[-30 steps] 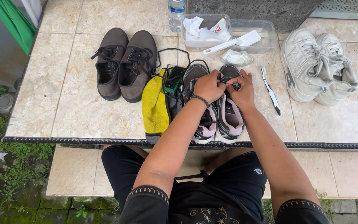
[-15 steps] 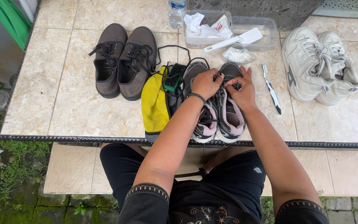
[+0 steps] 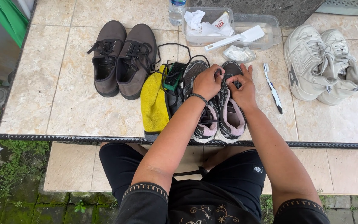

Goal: The person is untying the laces of a black sneaker and then cleaning the upper part of the shoe using a small white scraper and brush.

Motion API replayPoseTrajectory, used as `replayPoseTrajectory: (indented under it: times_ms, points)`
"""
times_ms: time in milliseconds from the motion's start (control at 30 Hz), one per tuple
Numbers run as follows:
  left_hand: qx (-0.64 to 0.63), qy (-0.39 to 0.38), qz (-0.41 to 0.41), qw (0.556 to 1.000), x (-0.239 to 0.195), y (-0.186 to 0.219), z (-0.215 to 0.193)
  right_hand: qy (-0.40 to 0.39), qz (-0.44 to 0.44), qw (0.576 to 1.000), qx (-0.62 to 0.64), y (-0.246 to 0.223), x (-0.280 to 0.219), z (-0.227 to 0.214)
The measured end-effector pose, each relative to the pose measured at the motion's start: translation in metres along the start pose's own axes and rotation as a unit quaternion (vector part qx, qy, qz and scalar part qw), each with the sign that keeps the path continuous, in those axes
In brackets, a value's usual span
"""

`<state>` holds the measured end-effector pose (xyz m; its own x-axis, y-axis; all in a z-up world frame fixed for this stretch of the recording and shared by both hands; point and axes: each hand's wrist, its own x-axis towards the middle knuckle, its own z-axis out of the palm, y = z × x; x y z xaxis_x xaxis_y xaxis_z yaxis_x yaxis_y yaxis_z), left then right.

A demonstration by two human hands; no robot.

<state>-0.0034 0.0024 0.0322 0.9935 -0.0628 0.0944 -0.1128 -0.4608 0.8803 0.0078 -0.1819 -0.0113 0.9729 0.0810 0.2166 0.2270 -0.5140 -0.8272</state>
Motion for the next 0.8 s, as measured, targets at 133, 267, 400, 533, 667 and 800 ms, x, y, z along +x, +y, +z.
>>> replayPoseTrajectory:
  times_ms: [133,267,400,533,667,800]
  points:
    - [-0.001,-0.009,0.002,1.000,0.005,-0.008,0.004,-0.004,-0.006,1.000,0.002,0.012,0.003,0.003]
    - [0.011,-0.017,0.015,1.000,0.007,-0.010,0.005,-0.016,-0.009,1.000,-0.007,0.019,0.007,0.005]
    - [0.004,-0.016,0.025,1.000,0.006,-0.010,0.005,-0.026,-0.003,1.000,-0.009,0.023,0.009,0.006]
    - [0.025,-0.022,0.040,0.999,0.012,-0.016,0.009,-0.031,-0.004,0.999,-0.016,0.026,0.010,0.006]
    - [0.024,-0.014,0.029,0.999,0.013,-0.019,0.011,-0.034,0.001,0.999,-0.016,0.021,0.009,0.005]
    - [0.012,-0.005,-0.001,1.000,0.013,-0.021,0.013,-0.030,0.013,0.999,-0.002,0.020,0.007,0.005]
